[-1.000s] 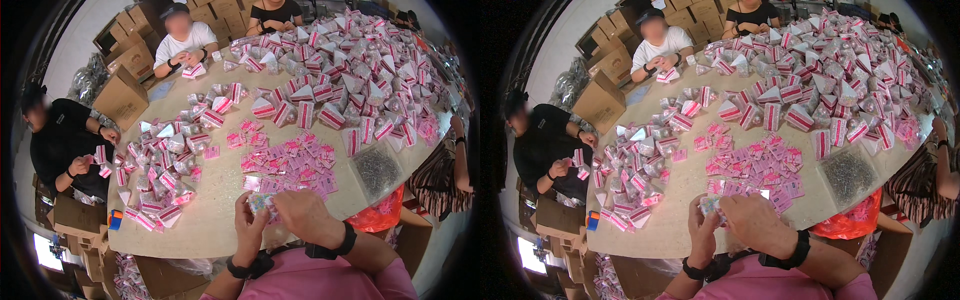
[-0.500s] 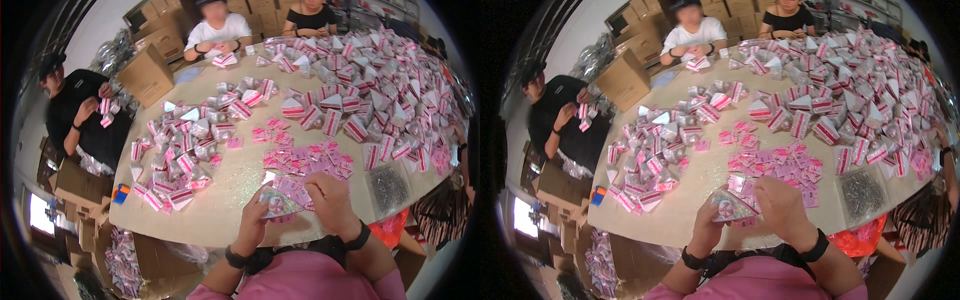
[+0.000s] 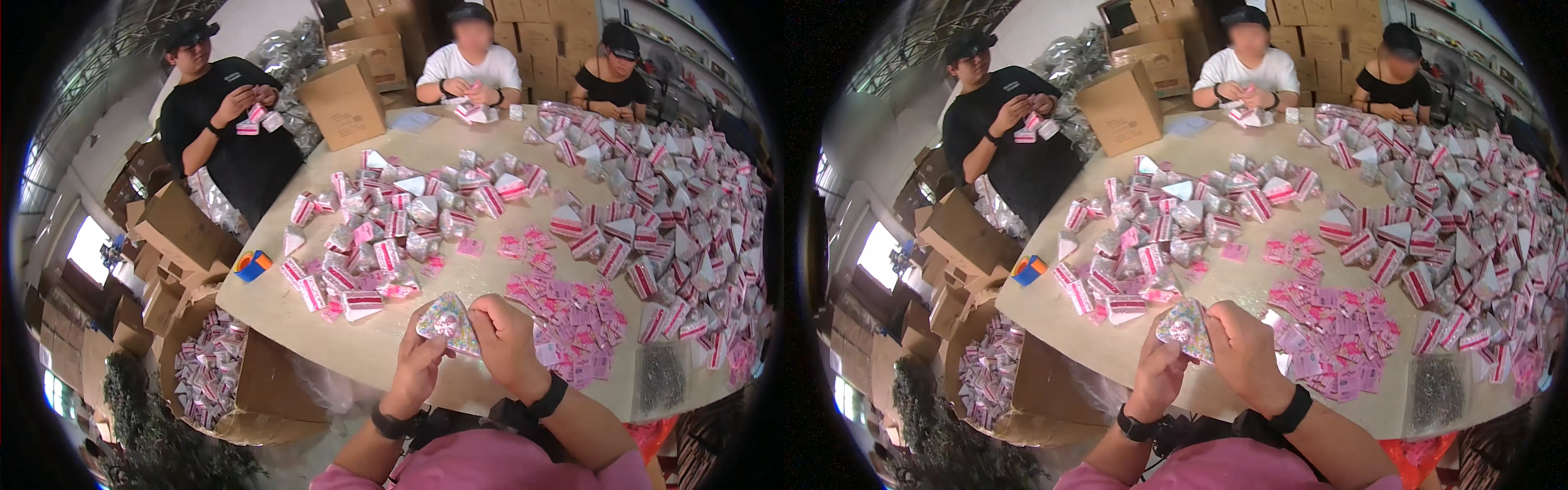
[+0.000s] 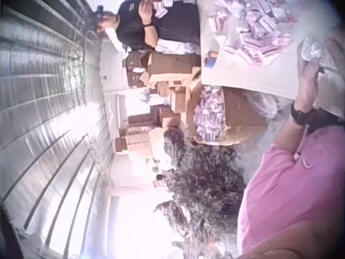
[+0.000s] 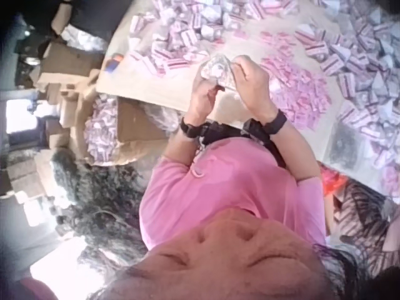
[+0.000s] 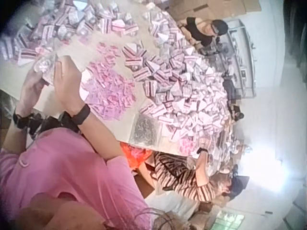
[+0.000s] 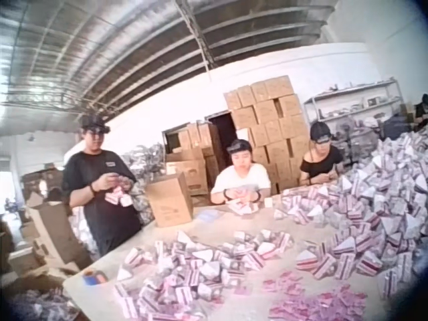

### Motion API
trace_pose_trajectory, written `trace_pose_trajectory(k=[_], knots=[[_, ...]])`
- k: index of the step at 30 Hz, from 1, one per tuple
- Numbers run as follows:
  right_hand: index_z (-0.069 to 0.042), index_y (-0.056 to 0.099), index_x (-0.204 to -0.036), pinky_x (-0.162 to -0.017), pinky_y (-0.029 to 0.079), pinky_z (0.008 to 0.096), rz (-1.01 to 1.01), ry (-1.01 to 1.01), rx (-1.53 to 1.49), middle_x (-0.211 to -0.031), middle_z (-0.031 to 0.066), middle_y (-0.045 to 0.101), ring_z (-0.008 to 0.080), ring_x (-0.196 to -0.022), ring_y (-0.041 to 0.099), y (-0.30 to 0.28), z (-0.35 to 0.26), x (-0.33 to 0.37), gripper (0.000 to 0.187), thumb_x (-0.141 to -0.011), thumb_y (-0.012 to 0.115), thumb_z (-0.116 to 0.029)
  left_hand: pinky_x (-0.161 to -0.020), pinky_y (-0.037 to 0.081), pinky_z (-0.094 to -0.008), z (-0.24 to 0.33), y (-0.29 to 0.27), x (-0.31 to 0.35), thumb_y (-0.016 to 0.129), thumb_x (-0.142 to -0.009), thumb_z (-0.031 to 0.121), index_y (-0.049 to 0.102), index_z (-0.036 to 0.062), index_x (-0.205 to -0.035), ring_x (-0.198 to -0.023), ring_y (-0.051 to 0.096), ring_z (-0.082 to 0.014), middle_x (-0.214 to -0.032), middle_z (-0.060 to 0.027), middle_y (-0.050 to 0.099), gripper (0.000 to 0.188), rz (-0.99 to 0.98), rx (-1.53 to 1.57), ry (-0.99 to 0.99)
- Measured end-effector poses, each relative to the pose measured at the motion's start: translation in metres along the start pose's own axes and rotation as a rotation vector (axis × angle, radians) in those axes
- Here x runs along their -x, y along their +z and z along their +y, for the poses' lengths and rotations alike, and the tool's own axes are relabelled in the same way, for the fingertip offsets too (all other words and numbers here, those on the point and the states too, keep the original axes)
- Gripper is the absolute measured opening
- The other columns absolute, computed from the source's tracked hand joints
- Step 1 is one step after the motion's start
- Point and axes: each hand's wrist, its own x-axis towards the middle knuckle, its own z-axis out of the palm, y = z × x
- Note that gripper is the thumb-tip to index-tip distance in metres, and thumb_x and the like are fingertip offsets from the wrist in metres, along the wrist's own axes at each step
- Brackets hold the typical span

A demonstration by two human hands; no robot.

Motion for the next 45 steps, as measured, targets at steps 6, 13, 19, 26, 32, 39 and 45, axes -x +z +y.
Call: trace_pose_trajectory(k=[6,13,19,26,32,39,45], knots=[[0.0,0.057,-0.089,-0.059,0.046,0.0348,-0.087,0.006,-0.043,-0.075,0.0166,0.058,0.0299,-0.065,0.058,0.015,-0.005,-0.004,0.006,-0.087,0.056,-0.006,-0.085,0.044,-0.0286,0.015,-0.012,0.005,0.065,-0.083,0.023,0.035,0.0038,-0.136,-0.103,0.051,-0.0135,-0.118,-0.0051,0.052,0.064,0.038,-0.063,0.092],[0.0,0.058,-0.088,-0.056,0.043,0.0299,-0.099,-0.1,-0.024,-0.073,0.0105,0.057,0.0191,-0.06,0.054,0.015,-0.002,-0.003,0.003,-0.085,0.058,-0.001,-0.097,0.038,-0.0316,0.017,-0.013,0.008,0.064,-0.083,0.011,0.033,0.0013,-0.136,-0.112,0.049,-0.0163,-0.121,-0.0082,0.049,0.062,0.033,-0.203,0.195],[0.0,0.059,-0.09,-0.059,0.044,0.0322,-0.118,-0.191,0.021,-0.075,0.0121,0.059,0.0233,-0.064,0.056,0.011,0.0,-0.004,0.006,-0.084,0.058,0.0,-0.099,0.037,-0.0324,0.015,-0.014,0.009,0.065,-0.082,0.01,0.032,-0.0001,-0.136,-0.115,0.046,-0.0177,-0.126,-0.0106,0.044,0.063,-0.008,-0.237,0.264],[0.001,0.06,-0.09,-0.061,0.045,0.0342,-0.156,-0.213,0.103,-0.077,0.014,0.059,0.0276,-0.068,0.058,0.005,-0.003,0.0,0.006,-0.084,0.057,-0.001,-0.1,0.037,-0.0331,0.015,-0.01,0.012,0.065,-0.082,0.011,0.032,0.0,-0.135,-0.117,0.045,-0.0187,-0.128,-0.0111,0.043,0.064,-0.013,-0.237,0.268],[0.001,0.058,-0.087,-0.061,0.044,0.0369,-0.114,-0.149,0.126,-0.076,0.0163,0.057,0.0321,-0.069,0.056,-0.016,0.003,0.006,0.008,-0.086,0.056,-0.007,-0.099,0.038,-0.0324,0.001,-0.011,0.007,0.064,-0.082,0.005,0.034,0.0011,-0.135,-0.115,0.047,-0.018,-0.125,-0.0098,0.046,0.062,-0.025,-0.252,0.19],[0.002,0.058,-0.081,-0.056,0.041,0.0314,-0.069,0.33,0.02,-0.064,0.0111,0.052,0.019,-0.058,0.051,-0.054,0.049,0.041,0.014,-0.085,0.056,-0.011,-0.087,0.047,-0.0286,-0.093,-0.02,-0.015,0.065,-0.08,0.0,0.036,0.001,-0.133,-0.101,0.056,-0.0167,-0.117,-0.0101,0.052,0.061,0.013,-0.237,-0.116],[0.001,0.057,-0.078,-0.053,0.04,0.0288,-0.066,0.46,-0.031,-0.061,0.006,0.051,0.0113,-0.056,0.048,-0.067,0.071,0.06,0.016,-0.086,0.054,-0.013,-0.089,0.044,-0.0375,-0.126,-0.033,-0.031,0.067,-0.079,0.01,0.04,-0.0048,-0.128,-0.105,0.053,-0.0302,-0.117,-0.0193,0.053,0.058,0.053,-0.778,0.032]])
